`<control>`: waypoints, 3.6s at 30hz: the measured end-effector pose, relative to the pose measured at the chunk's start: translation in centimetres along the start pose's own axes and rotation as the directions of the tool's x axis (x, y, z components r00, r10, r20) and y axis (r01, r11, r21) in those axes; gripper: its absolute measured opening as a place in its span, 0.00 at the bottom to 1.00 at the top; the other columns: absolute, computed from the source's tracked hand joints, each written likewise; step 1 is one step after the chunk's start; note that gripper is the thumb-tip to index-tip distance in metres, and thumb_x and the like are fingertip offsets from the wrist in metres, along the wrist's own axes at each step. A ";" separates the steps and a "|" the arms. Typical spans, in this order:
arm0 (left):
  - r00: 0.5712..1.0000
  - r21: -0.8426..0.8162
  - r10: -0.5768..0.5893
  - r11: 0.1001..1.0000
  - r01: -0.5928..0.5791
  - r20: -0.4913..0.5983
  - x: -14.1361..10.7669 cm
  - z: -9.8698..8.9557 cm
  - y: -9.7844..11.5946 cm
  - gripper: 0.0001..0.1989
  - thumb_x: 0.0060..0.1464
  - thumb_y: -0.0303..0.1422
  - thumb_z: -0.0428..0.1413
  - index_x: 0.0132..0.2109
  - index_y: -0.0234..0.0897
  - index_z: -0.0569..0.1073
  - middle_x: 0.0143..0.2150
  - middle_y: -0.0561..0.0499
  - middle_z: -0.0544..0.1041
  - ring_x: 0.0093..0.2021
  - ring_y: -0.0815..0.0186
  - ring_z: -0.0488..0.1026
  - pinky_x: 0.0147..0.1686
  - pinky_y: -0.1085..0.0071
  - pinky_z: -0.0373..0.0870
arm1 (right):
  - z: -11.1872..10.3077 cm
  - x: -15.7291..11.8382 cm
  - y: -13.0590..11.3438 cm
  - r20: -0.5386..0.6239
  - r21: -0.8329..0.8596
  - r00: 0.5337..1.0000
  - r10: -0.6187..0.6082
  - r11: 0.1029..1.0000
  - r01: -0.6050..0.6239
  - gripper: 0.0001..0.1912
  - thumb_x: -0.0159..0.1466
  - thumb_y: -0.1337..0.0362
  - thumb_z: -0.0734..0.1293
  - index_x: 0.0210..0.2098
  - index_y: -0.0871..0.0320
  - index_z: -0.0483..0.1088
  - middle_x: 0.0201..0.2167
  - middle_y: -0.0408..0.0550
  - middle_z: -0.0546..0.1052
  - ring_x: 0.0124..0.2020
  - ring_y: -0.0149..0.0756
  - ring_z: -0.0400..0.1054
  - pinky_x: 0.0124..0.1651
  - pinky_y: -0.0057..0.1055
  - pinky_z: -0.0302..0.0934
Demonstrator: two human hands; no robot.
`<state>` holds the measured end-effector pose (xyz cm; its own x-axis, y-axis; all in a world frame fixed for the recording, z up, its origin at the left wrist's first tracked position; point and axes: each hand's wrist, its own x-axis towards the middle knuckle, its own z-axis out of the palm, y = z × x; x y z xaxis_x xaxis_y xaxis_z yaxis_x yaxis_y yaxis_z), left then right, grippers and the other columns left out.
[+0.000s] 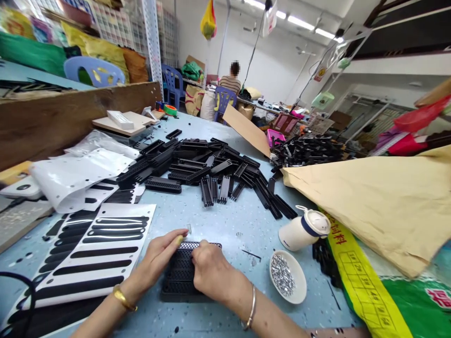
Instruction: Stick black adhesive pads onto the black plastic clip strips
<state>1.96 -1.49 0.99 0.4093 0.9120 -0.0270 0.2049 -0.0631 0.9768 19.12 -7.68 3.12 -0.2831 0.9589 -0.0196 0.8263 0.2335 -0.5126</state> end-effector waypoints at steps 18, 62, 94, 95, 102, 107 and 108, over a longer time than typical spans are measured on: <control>0.975 0.084 -0.012 0.996 -0.007 0.222 2.3 0.4 0.3 0.21 0.60 0.43 0.46 0.42 0.37 0.80 0.38 0.50 0.81 0.43 0.57 0.73 0.44 0.67 0.68 | -0.3 0.3 2.1 -0.108 0.063 0.994 0.028 0.998 -0.021 0.12 0.63 0.77 0.61 0.33 0.60 0.74 0.31 0.48 0.73 0.34 0.34 0.69 0.39 0.29 0.63; 0.968 0.786 -0.053 0.595 -0.167 0.246 11.7 2.1 0.4 0.15 0.62 0.36 0.55 0.53 0.35 0.70 0.52 0.45 0.73 0.47 0.59 0.74 0.45 0.56 0.74 | -4.4 -13.0 11.9 -0.509 -0.219 0.849 0.141 0.933 -0.286 0.14 0.64 0.66 0.58 0.33 0.59 0.76 0.28 0.52 0.76 0.29 0.41 0.72 0.33 0.33 0.63; 0.948 0.618 0.143 0.729 -0.296 0.285 1.5 -1.4 -0.9 0.11 0.58 0.31 0.50 0.39 0.38 0.78 0.34 0.48 0.82 0.35 0.61 0.78 0.37 0.68 0.71 | 0.4 0.0 4.7 -0.153 -0.069 0.977 0.151 0.984 -0.163 0.08 0.63 0.71 0.66 0.37 0.58 0.78 0.34 0.48 0.81 0.37 0.38 0.75 0.41 0.29 0.64; 0.947 0.615 0.148 0.730 -0.299 0.285 1.4 -1.4 -1.0 0.11 0.58 0.31 0.50 0.40 0.38 0.78 0.34 0.48 0.81 0.35 0.61 0.78 0.37 0.68 0.71 | 0.3 0.0 4.8 -0.151 -0.065 0.976 0.157 0.984 -0.168 0.08 0.62 0.71 0.67 0.37 0.57 0.78 0.34 0.48 0.81 0.37 0.38 0.75 0.41 0.29 0.64; 0.940 0.607 0.205 0.722 -0.333 0.272 1.0 -1.9 -1.7 0.13 0.58 0.30 0.50 0.45 0.37 0.76 0.36 0.47 0.81 0.36 0.60 0.78 0.37 0.67 0.72 | -0.8 -1.0 4.8 -0.155 -0.041 0.977 0.145 0.987 -0.153 0.09 0.63 0.70 0.66 0.41 0.58 0.77 0.35 0.49 0.81 0.38 0.37 0.75 0.43 0.29 0.64; 0.894 0.687 0.277 0.572 -0.448 0.353 0.1 -2.0 -2.0 0.17 0.62 0.28 0.45 0.49 0.39 0.76 0.29 0.48 0.77 0.30 0.61 0.75 0.32 0.66 0.71 | -1.2 -2.3 4.2 -0.133 -0.149 0.991 0.010 0.988 -0.030 0.15 0.66 0.74 0.58 0.44 0.58 0.75 0.30 0.48 0.77 0.32 0.36 0.71 0.36 0.30 0.61; 0.886 0.708 0.281 0.534 -0.463 0.368 -0.1 -2.0 -2.0 0.17 0.62 0.27 0.44 0.49 0.38 0.76 0.29 0.48 0.76 0.29 0.60 0.75 0.31 0.65 0.71 | -1.2 -2.4 4.1 -0.116 -0.190 0.993 -0.011 0.982 -0.012 0.16 0.66 0.74 0.58 0.44 0.58 0.75 0.29 0.48 0.76 0.30 0.36 0.70 0.34 0.30 0.60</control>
<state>-0.26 -0.64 -0.49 0.7477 0.6413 0.1723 0.5488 -0.7429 0.3833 23.77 -8.88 2.09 -0.2335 0.9686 0.0856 0.9071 0.2487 -0.3395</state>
